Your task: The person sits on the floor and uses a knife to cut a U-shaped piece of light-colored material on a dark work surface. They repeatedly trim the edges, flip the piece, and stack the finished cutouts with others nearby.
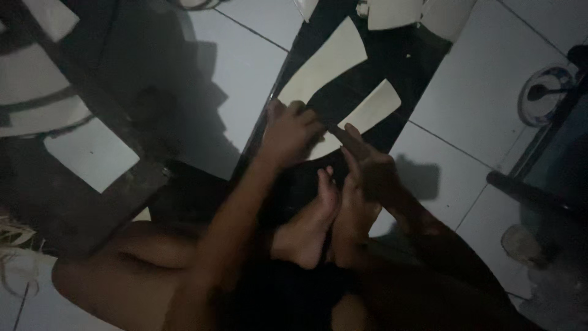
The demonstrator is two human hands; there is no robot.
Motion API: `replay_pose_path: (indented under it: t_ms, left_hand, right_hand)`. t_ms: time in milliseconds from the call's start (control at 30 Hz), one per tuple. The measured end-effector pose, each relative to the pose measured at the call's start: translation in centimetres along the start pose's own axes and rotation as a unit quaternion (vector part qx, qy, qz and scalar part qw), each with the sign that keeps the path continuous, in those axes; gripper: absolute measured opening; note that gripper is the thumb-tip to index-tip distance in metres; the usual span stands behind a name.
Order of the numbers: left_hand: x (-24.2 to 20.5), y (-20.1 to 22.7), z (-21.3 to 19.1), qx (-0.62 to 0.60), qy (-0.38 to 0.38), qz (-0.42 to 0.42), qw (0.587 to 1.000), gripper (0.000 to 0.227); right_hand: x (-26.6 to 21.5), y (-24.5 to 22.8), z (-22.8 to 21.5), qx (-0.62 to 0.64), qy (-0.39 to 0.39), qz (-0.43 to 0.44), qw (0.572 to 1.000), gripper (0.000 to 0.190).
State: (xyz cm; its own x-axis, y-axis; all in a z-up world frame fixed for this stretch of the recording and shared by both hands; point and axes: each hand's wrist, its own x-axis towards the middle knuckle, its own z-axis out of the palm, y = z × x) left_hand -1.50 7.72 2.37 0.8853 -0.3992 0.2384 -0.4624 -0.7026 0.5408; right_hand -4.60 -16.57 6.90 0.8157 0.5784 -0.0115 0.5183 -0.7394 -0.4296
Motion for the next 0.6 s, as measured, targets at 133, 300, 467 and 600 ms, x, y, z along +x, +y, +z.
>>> replay_pose_path:
  t_ms: [133,300,467,600]
  left_hand:
    - [-0.1,-0.7,-0.8,0.018,-0.086,0.021,0.996,0.013]
    - [-0.8,-0.5,-0.2,0.021,-0.026,0.053,0.998,0.011]
    - [-0.6,-0.8,-0.2,0.035,-0.046,0.061,0.996,0.011]
    - [0.0,-0.6,-0.3,0.036,-0.057,0.039,0.997,0.020]
  right_hand:
    - [0.9,-0.8,-0.9,-0.046,-0.015,0.002,0.999,0.052]
    - [1.0,-2.2,-1.0,0.034,0.008,0.046,0.998,0.053]
    - [0.7,-1.9,-0.1,0.043,0.049,0.034,0.997,0.049]
    - [0.5,-0.8,0.8,-0.001,0.014,0.019,1.000,0.046]
